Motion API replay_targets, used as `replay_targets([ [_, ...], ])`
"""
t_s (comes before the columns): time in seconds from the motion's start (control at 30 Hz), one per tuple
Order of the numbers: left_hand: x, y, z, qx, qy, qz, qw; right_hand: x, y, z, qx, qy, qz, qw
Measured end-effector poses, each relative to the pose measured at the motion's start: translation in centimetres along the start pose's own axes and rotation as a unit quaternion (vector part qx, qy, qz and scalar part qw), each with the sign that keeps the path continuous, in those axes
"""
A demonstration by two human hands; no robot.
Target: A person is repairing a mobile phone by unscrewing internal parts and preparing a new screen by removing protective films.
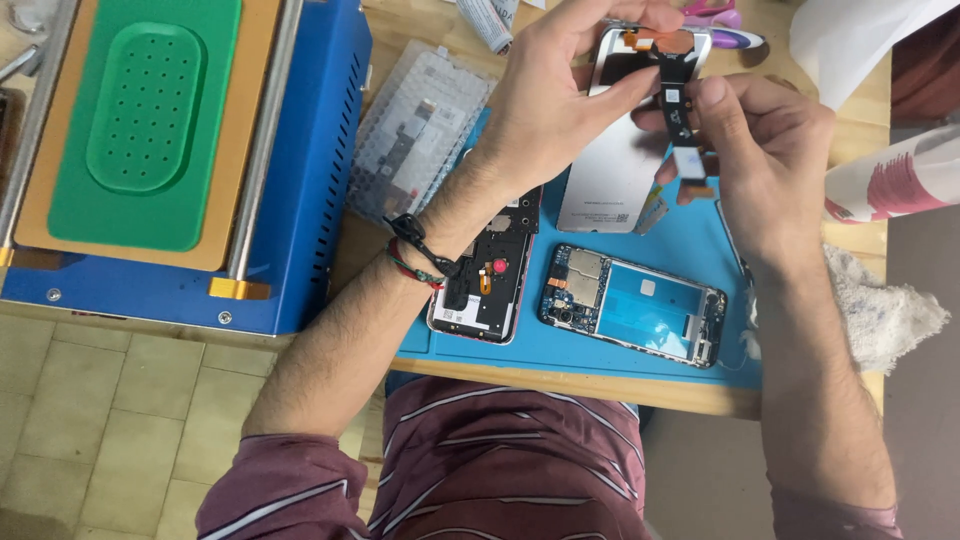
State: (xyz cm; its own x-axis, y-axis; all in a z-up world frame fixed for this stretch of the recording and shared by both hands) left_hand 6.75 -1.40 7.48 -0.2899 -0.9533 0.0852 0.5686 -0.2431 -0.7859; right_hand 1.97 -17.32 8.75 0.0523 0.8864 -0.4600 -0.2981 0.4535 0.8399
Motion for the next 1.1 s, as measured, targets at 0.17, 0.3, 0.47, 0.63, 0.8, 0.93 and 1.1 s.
replay_targets([
  [0.17,0.1,-0.7,-0.1,-0.007,0.018,0.033,0.999,1.7,-1.0,0.9,0.185,0.03,0.143,0.972],
  [0.3,0.1,-1.5,-0.3,-0.009,0.036,0.088,0.995,0.9,-2.5,0.8,0.159,-0.007,0.116,0.981],
  [0.47,0.5,0.3,-1.0,-0.016,0.063,0.105,0.992,1.0,-2.9,0.3,0.125,-0.034,0.217,0.967],
  [0.63,0.3,-0.2,-1.4,-0.072,0.074,0.02,0.994,0.9,-2.6,-0.5,0.093,-0.042,0.196,0.975],
  [0.8,0.8,-0.9,-1.5,-0.099,0.087,-0.007,0.991,0.7,-2.7,-1.1,0.112,-0.059,0.156,0.98],
  [0.93,1.0,-1.1,-1.6,-0.097,0.106,0.002,0.99,0.2,-3.2,-1.4,0.119,-0.085,0.152,0.978],
  [1.1,1.1,-2.2,-1.5,-0.074,0.132,0.013,0.989,0.8,-1.5,-1.6,0.132,-0.088,0.192,0.968],
])
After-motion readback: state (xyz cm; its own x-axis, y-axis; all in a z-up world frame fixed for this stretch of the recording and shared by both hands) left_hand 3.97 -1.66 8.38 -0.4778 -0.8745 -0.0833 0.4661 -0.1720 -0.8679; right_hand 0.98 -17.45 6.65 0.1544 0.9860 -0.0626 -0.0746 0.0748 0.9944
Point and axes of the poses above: each hand's wrist, its own z-axis towards the middle knuckle, its own x-axis out of the palm, y = z × x, the point moved 10 cm from there along z, towards the middle knuckle, and after that the axes turned 1 degree about -z, right-handed, at the moved point
